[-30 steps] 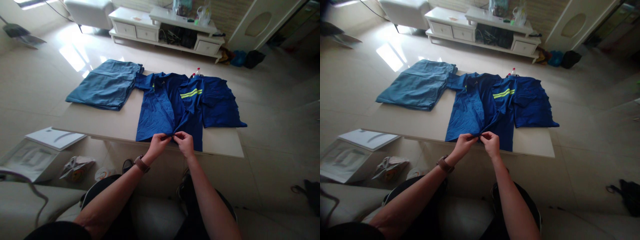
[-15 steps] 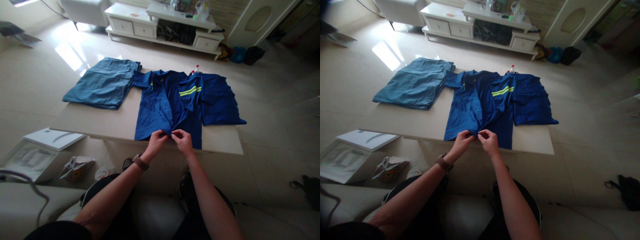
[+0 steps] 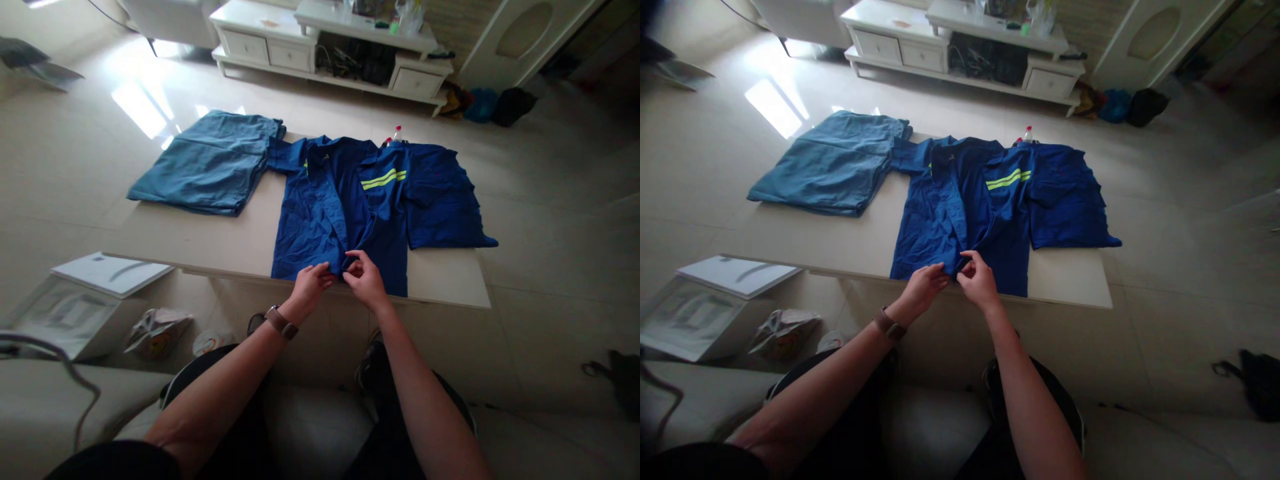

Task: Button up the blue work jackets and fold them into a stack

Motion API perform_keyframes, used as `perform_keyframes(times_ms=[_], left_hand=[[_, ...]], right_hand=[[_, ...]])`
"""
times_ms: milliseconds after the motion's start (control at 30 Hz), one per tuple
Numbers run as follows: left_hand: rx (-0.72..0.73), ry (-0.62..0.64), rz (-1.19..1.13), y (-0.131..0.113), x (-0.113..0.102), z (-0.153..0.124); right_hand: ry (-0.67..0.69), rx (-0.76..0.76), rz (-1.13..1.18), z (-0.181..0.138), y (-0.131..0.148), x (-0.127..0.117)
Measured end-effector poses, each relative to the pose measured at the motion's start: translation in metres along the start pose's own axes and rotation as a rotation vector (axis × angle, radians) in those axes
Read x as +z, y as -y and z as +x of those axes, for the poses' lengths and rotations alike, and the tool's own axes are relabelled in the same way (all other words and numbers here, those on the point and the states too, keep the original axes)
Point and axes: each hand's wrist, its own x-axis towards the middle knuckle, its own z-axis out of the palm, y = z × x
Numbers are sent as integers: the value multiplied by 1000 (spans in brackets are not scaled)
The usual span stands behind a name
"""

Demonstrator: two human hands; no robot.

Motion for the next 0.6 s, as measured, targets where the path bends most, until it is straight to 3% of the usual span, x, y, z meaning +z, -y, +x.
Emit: perform_keyframes(times_ms=[133,367,533,600], left_hand=[[-18,-86,66,-1,-10,-4],[-103,-112,142,15,-35,-17],[-175,-138,214,40,-64,-32],[-243,-47,303,47,-70,-44]], right_hand=[[36,9,-188,1,-5,1],[-141,-66,-450,3,-19,-6],[-135,-51,-437,3,-26,-5],[-126,-13,-387,2,-29,-4]])
